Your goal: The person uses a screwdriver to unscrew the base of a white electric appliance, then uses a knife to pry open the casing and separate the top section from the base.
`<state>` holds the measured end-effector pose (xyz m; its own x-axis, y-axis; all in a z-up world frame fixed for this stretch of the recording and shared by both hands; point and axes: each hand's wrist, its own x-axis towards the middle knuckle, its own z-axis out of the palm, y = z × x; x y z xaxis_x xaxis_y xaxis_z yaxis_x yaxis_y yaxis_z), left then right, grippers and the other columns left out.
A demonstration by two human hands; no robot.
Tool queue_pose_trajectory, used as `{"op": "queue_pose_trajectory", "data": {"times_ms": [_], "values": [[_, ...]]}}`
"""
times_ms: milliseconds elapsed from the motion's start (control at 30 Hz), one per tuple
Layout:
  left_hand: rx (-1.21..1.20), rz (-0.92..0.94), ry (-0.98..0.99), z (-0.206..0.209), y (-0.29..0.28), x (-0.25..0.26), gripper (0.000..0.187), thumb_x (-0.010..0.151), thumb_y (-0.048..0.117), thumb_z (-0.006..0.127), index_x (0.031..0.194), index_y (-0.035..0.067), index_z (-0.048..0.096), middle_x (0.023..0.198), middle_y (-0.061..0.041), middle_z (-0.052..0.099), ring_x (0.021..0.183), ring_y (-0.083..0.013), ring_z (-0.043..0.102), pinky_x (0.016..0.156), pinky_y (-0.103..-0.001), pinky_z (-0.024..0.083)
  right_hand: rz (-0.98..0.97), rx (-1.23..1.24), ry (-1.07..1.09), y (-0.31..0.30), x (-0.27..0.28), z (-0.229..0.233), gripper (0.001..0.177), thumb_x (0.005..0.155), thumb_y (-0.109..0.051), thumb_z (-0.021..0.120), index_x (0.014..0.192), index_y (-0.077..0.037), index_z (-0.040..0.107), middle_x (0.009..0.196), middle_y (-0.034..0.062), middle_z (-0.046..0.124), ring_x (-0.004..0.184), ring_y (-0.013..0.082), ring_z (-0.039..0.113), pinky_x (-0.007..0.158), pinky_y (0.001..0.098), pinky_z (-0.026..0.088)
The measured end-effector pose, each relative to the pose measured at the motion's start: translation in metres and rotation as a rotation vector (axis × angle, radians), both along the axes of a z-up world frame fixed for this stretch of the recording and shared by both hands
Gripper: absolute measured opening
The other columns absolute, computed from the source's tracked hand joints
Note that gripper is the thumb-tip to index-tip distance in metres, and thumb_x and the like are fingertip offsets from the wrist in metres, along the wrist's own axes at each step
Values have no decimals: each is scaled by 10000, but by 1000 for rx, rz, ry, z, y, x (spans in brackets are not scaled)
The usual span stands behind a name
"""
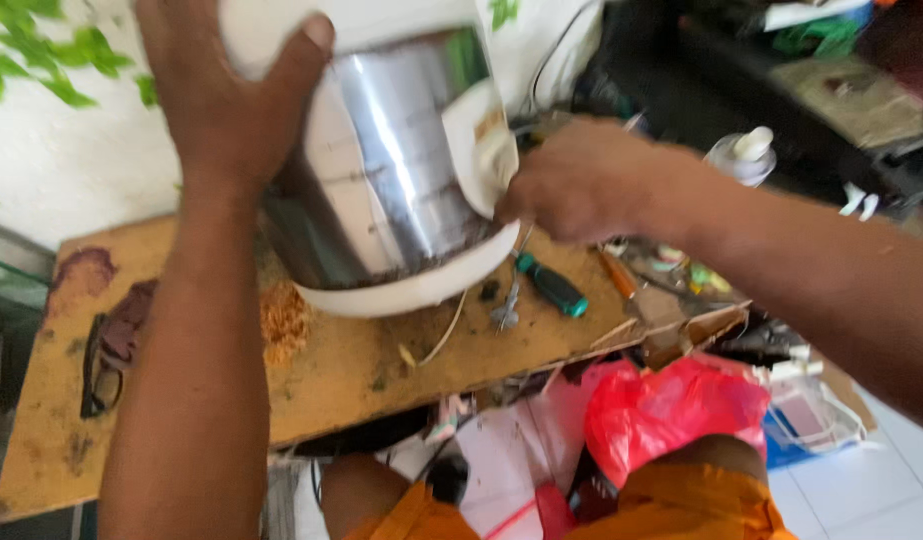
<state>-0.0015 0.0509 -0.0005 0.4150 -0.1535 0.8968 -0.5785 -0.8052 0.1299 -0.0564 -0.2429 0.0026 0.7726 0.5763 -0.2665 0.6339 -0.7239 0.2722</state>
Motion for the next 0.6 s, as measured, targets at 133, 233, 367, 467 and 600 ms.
{"op": "queue_pose_trajectory", "data": {"times_ms": [133,233,367,467,600], "values": [[-114,-50,119,-2,-19,3,493,941,367,819,1218,48,566,1164,-157,476,1101,-352,521,845,-500,470,97,-14,283,-15,-6,-92,303,899,-65,579,1143,-194,703,1075,25,752,1012,306,692,868,477,556],[-95,-16,138,-17,-9,-4,562,903,420,812,1261,55,578,1200,-163,481,1115,-363,535,796,-505,509,340,560,55,-35,-20,-102,62,838,-179,679,889,-145,691,810,54,722,707,326,673,519,478,435],[-103,27,63,-12,-17,-4,554,872,407,848,1219,66,582,1170,-160,522,1094,-369,532,796,-513,482,165,652,-27,-48,-11,-131,256,834,-158,634,1068,-224,716,881,14,708,778,263,676,601,448,497],[-133,70,111,-21,-18,-7,577,848,467,856,1217,121,578,1172,-124,520,1066,-348,548,686,-513,495,31,806,-2,-61,-6,-158,363,885,-233,601,1225,-154,700,1133,94,725,1000,320,691,849,482,517],[-143,48,31,-18,-18,-6,568,849,435,883,1211,89,615,1143,-147,524,1062,-384,567,739,-527,496,-488,1450,157,-36,4,-162,394,992,-255,530,1335,-124,673,1198,7,710,1020,131,607,894,307,465]]}}
